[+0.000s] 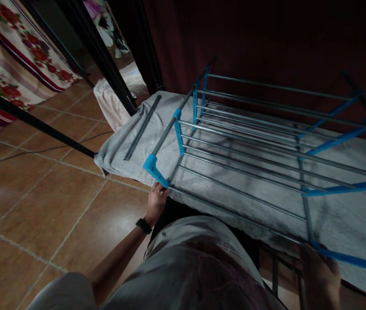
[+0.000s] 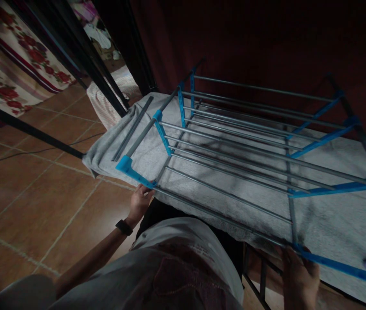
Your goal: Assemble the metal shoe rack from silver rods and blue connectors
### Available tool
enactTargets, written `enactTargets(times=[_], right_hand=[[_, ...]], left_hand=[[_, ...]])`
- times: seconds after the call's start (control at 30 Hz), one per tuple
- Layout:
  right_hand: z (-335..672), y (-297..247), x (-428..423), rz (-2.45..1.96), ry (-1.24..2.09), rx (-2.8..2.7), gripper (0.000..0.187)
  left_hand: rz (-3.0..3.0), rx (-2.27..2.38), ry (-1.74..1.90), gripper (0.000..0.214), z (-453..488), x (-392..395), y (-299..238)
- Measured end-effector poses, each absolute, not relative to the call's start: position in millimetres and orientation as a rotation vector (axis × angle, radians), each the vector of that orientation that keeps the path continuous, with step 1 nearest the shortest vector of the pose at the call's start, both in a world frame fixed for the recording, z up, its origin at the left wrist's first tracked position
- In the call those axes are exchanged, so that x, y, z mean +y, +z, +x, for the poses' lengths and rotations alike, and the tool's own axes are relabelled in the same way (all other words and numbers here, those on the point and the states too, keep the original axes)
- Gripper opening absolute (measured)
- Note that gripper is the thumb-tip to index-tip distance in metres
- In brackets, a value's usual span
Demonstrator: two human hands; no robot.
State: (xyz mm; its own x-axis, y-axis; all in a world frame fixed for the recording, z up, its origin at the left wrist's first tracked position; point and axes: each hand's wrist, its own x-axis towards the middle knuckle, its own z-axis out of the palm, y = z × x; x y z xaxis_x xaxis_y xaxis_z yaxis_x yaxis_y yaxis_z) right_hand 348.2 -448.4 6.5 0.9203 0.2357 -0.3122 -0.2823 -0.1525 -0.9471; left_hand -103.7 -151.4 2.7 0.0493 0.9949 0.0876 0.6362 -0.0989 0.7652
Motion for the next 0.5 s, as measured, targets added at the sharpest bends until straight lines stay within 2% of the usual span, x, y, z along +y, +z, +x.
enactTargets(times=[0.5], right_hand=[[344.3, -5.8, -450.4, -1.720, 0.393, 0.085, 0.056]], left_hand=[[1.839, 1.636, 0.864, 0.024, -98.9, -160.0, 8.2]])
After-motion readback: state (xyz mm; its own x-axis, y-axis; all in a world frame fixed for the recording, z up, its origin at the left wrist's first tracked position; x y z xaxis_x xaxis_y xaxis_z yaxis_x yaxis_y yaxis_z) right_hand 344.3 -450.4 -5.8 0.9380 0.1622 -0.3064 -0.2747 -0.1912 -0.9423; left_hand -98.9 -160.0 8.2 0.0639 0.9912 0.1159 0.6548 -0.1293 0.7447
